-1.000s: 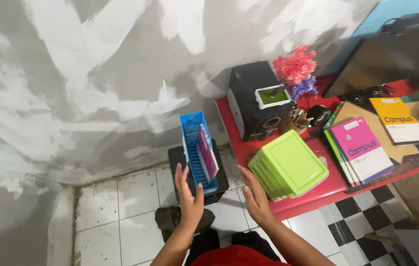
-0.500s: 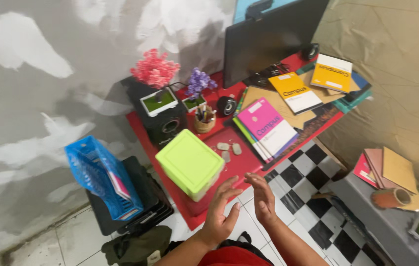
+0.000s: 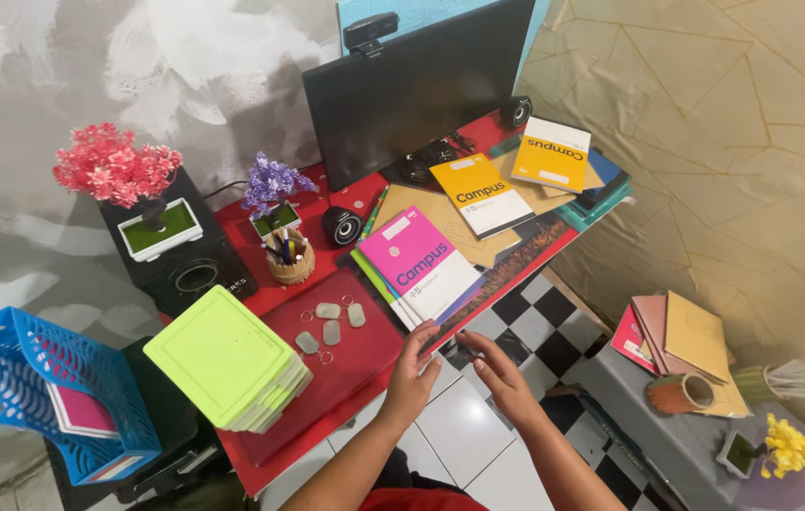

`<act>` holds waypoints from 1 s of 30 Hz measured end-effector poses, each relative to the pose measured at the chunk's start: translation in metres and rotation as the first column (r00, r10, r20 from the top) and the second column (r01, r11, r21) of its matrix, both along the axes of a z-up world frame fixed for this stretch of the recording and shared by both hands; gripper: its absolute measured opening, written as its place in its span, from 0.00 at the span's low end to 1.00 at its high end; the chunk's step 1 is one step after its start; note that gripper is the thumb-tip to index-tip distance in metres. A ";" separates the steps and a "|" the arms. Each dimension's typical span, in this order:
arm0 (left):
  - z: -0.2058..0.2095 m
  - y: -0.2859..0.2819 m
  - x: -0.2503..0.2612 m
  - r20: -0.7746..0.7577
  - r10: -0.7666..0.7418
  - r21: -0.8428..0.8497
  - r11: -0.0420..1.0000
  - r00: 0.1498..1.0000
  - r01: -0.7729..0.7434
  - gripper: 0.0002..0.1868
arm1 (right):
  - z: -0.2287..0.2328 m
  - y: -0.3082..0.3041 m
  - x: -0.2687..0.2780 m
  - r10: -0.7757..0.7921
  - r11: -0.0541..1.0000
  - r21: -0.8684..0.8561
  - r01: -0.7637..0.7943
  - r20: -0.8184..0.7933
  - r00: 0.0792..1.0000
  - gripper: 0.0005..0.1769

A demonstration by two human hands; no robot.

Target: The person organizes a stack of colorful notebooks on a red desk. They pick up each notebook individually, briefly flip through the pages, and place them into a blue plastic basket located to the left of the desk. The process is repeated for several notebooks of different colors.

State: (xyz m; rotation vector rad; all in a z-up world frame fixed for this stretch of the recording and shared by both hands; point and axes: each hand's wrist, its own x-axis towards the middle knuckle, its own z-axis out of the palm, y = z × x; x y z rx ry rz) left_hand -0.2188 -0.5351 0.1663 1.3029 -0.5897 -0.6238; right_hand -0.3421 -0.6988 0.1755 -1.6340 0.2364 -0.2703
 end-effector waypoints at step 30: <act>-0.182 -0.141 0.145 -0.382 0.460 0.256 0.886 0.802 -0.386 0.36 | -0.156 -0.157 0.204 0.025 0.313 -0.792 -0.524 -0.544 0.838 0.41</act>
